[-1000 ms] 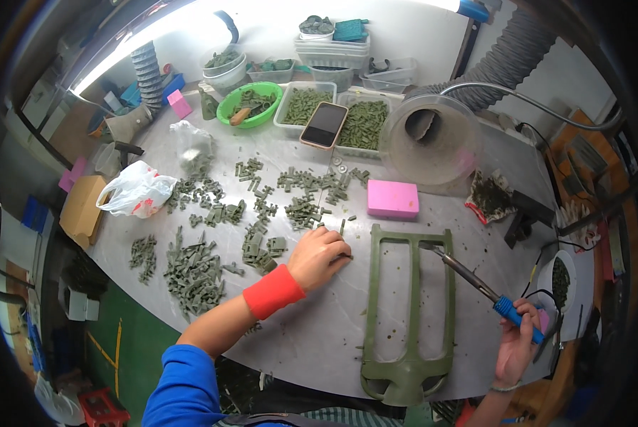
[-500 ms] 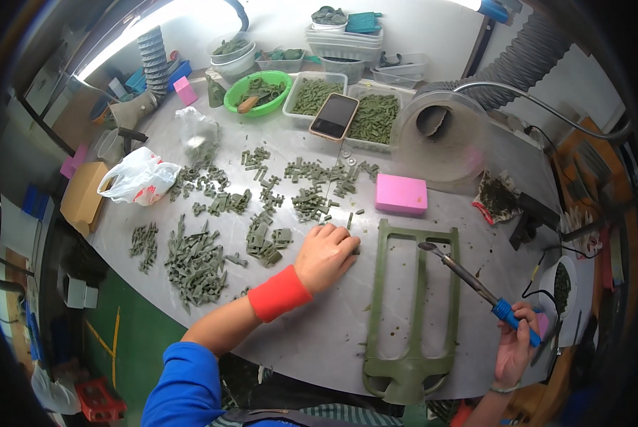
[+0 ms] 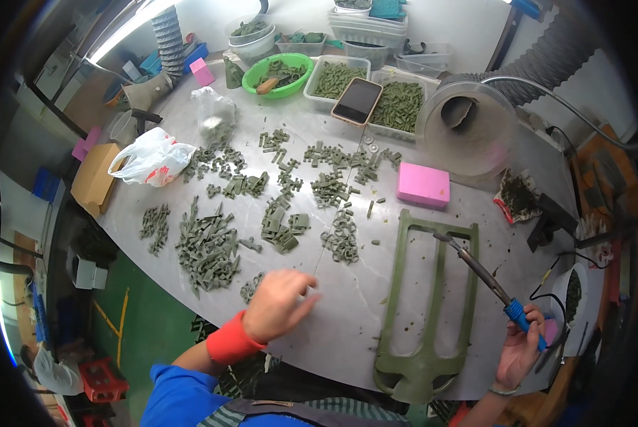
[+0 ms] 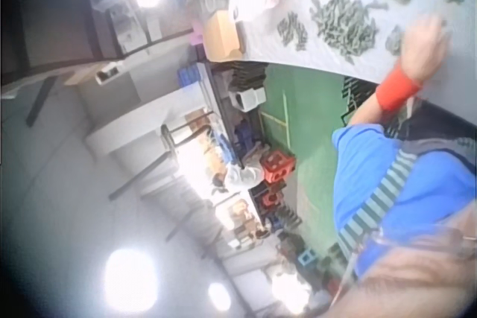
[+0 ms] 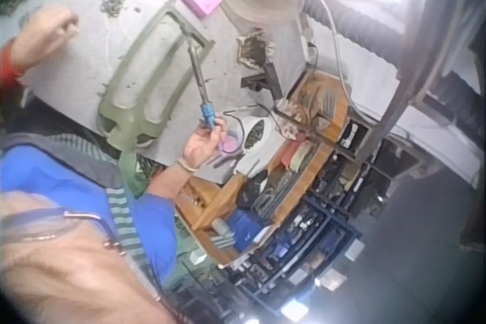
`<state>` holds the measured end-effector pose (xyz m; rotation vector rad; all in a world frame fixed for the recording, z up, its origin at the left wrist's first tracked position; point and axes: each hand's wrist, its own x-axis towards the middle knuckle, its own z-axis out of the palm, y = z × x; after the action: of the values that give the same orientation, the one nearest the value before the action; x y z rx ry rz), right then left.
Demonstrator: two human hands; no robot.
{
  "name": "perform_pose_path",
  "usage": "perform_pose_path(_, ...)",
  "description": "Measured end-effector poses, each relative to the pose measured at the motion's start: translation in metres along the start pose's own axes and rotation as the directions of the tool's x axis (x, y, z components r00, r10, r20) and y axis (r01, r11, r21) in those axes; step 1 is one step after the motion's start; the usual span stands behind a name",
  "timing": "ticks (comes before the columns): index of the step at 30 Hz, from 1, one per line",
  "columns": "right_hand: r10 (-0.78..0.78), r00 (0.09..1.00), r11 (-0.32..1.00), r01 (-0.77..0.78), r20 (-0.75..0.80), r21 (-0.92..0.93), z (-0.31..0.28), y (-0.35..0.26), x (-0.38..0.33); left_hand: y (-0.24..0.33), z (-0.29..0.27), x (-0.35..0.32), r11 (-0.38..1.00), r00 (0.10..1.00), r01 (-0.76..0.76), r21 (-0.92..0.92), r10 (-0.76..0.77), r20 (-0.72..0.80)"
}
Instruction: The person picks up green plastic pieces, inspects them, and uses a soldering tool to melt and join them to a larger green plastic frame on a workbench.
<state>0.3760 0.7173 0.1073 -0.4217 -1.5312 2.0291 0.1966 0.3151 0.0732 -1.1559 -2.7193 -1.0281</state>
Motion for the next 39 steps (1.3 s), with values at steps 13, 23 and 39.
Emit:
perform_pose_path(13, 0.002, 1.000, 0.999, -0.003, 0.028, 0.040, 0.006, 0.000, -0.001, -0.055, -0.016, 0.022, 0.909, 0.939, 0.296, 0.293, -0.221, -0.262)
perform_pose_path(23, -0.034, 0.998, 0.999, 0.035, -0.055, 0.020, 0.009, 0.004, -0.001, -0.053, -0.015, 0.012, 0.759, 0.866, 0.320, -0.568, -0.477, -0.149)
perform_pose_path(39, -0.026, 0.999, 0.998, 0.027, -0.032, 0.058, 0.001, 0.003, -0.006, -0.021, -0.031, 0.015, 0.826, 0.819, 0.089, -0.556, -0.379, -0.432)
